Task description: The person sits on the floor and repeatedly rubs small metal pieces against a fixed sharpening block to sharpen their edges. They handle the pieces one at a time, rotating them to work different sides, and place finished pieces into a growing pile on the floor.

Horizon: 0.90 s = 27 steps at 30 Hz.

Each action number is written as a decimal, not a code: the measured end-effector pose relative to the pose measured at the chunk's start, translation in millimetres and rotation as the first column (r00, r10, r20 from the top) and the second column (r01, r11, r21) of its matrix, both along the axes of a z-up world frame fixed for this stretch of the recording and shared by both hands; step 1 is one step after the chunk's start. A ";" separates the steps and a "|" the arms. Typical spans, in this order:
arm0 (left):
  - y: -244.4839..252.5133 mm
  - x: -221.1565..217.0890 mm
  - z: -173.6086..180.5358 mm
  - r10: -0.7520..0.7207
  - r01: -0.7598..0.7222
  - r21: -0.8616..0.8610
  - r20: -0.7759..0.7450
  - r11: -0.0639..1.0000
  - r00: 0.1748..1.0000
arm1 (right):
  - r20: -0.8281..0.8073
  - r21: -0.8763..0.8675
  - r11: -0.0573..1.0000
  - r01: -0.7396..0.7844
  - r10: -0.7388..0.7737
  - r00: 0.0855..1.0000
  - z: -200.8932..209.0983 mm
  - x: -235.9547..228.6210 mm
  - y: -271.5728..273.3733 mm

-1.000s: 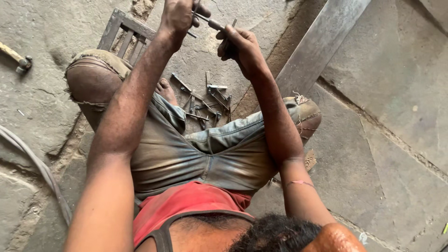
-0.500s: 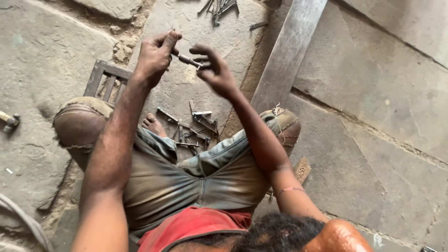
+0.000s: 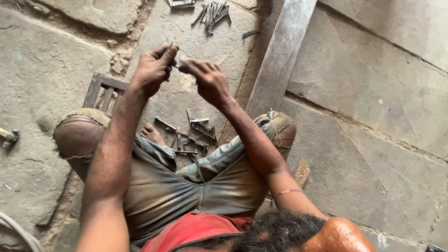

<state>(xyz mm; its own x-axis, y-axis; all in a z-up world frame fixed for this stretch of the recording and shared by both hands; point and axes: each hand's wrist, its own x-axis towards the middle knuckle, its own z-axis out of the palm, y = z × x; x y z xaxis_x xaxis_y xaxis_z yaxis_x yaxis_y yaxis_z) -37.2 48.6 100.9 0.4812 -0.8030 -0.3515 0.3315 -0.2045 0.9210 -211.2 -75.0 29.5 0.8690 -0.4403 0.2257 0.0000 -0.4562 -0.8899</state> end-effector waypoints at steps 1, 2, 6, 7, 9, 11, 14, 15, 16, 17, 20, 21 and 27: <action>1.0 -0.2 0.3 0.006 -0.005 -0.039 0.013 0.999 1.000 | -0.044 0.041 0.999 0.010 -0.008 0.999 2.8 -3.8 -4.1; 1.8 1.3 1.7 0.013 -0.011 -0.079 0.028 0.997 1.000 | -0.086 0.081 0.996 0.020 -0.013 0.996 6.4 -5.8 -8.1; 4.2 4.0 6.1 -0.008 0.009 -0.080 0.003 0.997 1.000 | 0.339 0.867 0.220 -0.447 0.397 0.853 17.3 -15.1 -23.5; 4.0 4.4 6.9 -0.021 0.020 -0.085 -0.016 0.996 1.000 | 0.368 0.873 0.159 -0.462 0.409 0.835 17.5 -16.3 -24.9; 5.1 7.5 10.0 -0.031 0.024 -0.121 -0.055 0.992 0.998 | 0.354 0.881 0.168 -0.441 0.383 0.853 15.5 -11.7 -23.8; 8.4 7.6 11.2 -0.032 0.014 -0.178 -0.102 0.984 0.994 | 0.267 0.885 0.302 -0.353 0.291 0.919 10.0 -6.8 -16.1; 5.9 1.6 8.7 -0.093 0.082 -0.169 -0.060 0.982 0.994 | 0.248 0.752 0.609 -0.251 0.091 0.964 2.7 -6.2 -5.7; 2.3 -0.8 7.1 -0.062 0.052 -0.103 -0.099 0.993 0.993 | 0.242 0.554 0.804 -0.217 0.095 0.966 2.4 -7.8 -4.5; 1.6 -2.5 5.4 -0.021 0.017 -0.032 -0.134 0.999 0.991 | 0.234 0.315 0.933 -0.174 0.102 0.967 2.6 -8.1 -1.4; 1.2 -2.8 3.7 0.022 -0.016 0.040 -0.166 0.999 0.986 | 0.225 0.052 0.991 -0.121 0.106 0.968 3.6 -9.0 1.1; 2.4 2.5 -1.5 -0.005 0.006 0.013 -0.079 1.000 0.997 | 0.196 -0.686 0.726 0.052 0.115 0.974 9.4 -8.2 4.3; 3.6 5.9 -2.9 -0.007 0.006 -0.004 -0.071 1.000 0.997 | 0.170 -0.468 0.880 -0.086 0.185 0.968 11.2 -5.7 4.6; -7.0 -5.0 -23.0 -0.163 0.162 0.247 -0.017 0.955 0.987 | -0.220 0.439 0.870 -0.223 0.345 0.913 8.1 -4.1 -5.5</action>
